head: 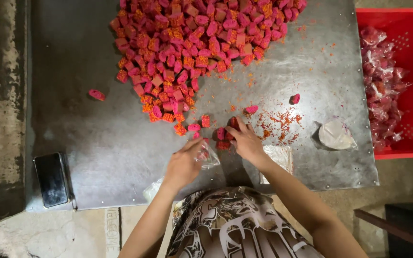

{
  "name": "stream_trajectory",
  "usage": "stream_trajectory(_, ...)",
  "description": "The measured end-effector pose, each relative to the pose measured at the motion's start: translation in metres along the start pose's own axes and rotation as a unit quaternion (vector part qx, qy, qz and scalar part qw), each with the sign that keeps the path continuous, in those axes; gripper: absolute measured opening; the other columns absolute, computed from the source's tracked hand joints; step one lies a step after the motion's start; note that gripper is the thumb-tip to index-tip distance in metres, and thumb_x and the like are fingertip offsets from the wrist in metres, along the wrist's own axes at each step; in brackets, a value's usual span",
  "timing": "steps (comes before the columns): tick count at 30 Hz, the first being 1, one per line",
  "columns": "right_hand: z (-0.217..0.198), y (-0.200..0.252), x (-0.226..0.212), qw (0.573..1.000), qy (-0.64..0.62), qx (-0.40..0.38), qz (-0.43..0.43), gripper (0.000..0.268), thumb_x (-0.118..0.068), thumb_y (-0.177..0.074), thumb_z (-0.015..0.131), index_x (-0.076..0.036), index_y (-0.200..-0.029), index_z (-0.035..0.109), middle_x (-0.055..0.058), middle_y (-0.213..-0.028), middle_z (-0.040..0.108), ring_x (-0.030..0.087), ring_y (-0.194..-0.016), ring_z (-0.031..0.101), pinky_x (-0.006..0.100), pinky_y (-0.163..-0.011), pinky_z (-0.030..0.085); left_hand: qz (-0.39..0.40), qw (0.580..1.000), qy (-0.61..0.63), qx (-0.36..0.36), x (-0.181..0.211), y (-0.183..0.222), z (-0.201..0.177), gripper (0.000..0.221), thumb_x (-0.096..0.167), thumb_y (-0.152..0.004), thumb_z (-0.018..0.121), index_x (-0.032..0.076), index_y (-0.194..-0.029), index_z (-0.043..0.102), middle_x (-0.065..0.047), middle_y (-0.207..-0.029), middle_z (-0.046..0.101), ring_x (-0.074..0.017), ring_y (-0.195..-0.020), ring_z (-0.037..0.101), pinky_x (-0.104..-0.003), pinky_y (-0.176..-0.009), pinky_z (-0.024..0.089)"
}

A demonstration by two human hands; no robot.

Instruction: The person packages food cubes by placing them into plastic bags by hand and wrapping them.

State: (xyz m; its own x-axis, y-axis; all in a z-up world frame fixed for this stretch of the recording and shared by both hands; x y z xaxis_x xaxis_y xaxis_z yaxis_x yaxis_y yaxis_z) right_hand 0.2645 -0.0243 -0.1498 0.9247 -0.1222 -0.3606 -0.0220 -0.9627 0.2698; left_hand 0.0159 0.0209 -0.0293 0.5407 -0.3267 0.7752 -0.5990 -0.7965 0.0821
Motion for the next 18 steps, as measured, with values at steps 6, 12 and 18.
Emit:
stream_trajectory(6,-0.014,-0.023,0.021,0.972,-0.228,0.022,0.048,0.059,-0.018,-0.082,0.079,-0.023,-0.137,0.058,0.024,-0.149,0.047,0.046,-0.118,0.056,0.049,-0.09,0.051,-0.026,0.999,0.02,-0.036,0.005,-0.001,-0.004,0.067,-0.002,-0.072,0.062,0.008,-0.138,0.06,-0.01,-0.145,0.058,-0.0352,-0.119,0.063,-0.042,-0.099,0.052)
stream_trajectory(12,-0.067,0.013,-0.007,0.564,-0.817,-0.121,0.011,0.051,-0.005,-0.099,0.06,-0.017,-0.147,0.048,0.014,-0.148,0.052,0.027,-0.121,0.063,0.037,-0.083,0.055,-0.096,0.993,-0.052,0.033,-0.012,-0.007,-0.009,0.06,0.0,-0.073,0.065,0.006,-0.132,0.059,-0.01,-0.152,0.052,-0.0352,-0.116,0.064,-0.044,-0.093,0.053)
stream_trajectory(18,-0.068,0.05,-0.071,0.538,-0.816,-0.21,0.025,0.056,-0.006,-0.102,0.057,-0.019,-0.154,0.042,0.008,-0.147,0.054,0.023,-0.122,0.062,0.04,-0.091,0.055,-0.065,0.998,0.012,0.004,0.004,-0.023,0.006,0.065,0.002,-0.074,0.068,0.008,-0.138,0.058,-0.009,-0.151,0.051,-0.0343,-0.123,0.063,-0.044,-0.098,0.053)
Point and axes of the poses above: each hand's wrist, its own y-axis away from the middle knuckle, its own z-axis out of the palm, x = y × z, the point moved 3 cm from there along -y, towards the middle knuckle
